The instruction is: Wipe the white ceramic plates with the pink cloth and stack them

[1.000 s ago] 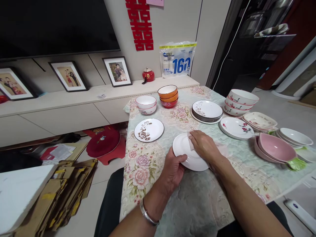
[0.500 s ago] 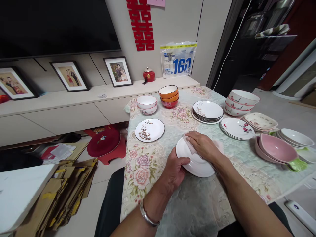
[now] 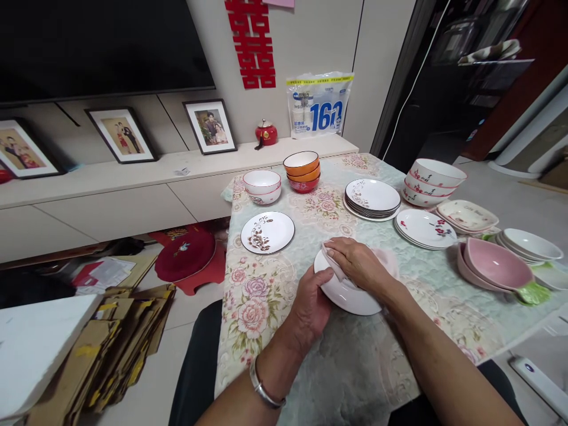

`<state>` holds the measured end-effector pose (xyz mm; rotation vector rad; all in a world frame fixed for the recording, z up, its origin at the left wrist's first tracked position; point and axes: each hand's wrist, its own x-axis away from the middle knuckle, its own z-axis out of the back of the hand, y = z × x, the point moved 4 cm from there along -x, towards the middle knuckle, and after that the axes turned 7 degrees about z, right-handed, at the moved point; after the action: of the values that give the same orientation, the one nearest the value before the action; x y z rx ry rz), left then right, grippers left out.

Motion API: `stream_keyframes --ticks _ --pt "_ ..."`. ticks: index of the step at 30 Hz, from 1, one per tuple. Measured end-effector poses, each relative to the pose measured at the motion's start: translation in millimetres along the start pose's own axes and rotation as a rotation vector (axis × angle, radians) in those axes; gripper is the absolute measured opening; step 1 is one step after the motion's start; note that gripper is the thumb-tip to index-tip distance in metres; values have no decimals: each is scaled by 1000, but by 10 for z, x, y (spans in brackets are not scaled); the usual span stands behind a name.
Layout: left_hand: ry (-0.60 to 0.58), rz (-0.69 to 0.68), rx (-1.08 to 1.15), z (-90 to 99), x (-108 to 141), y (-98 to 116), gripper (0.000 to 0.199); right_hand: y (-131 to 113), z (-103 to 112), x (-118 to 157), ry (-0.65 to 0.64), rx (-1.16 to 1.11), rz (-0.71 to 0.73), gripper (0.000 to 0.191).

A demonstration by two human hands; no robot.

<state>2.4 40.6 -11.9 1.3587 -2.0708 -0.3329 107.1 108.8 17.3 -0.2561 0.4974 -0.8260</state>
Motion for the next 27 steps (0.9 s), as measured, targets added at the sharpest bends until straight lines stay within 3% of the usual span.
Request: stream_keyframes --ticks 4,10,15,27 --pt "27 16 30 -11 11 -18 52 4 -1 -12 12 3 -33 36" --pt "11 51 -2 -33 48 -27 77 38 -10 -11 54 -12 -25 34" --pt "17 83 -14 -22 52 -31 86 49 -13 -5 34 -13 -38 36" --pt "128 -18 -37 8 17 -55 60 53 -16 -8 -5 75 -100 34"
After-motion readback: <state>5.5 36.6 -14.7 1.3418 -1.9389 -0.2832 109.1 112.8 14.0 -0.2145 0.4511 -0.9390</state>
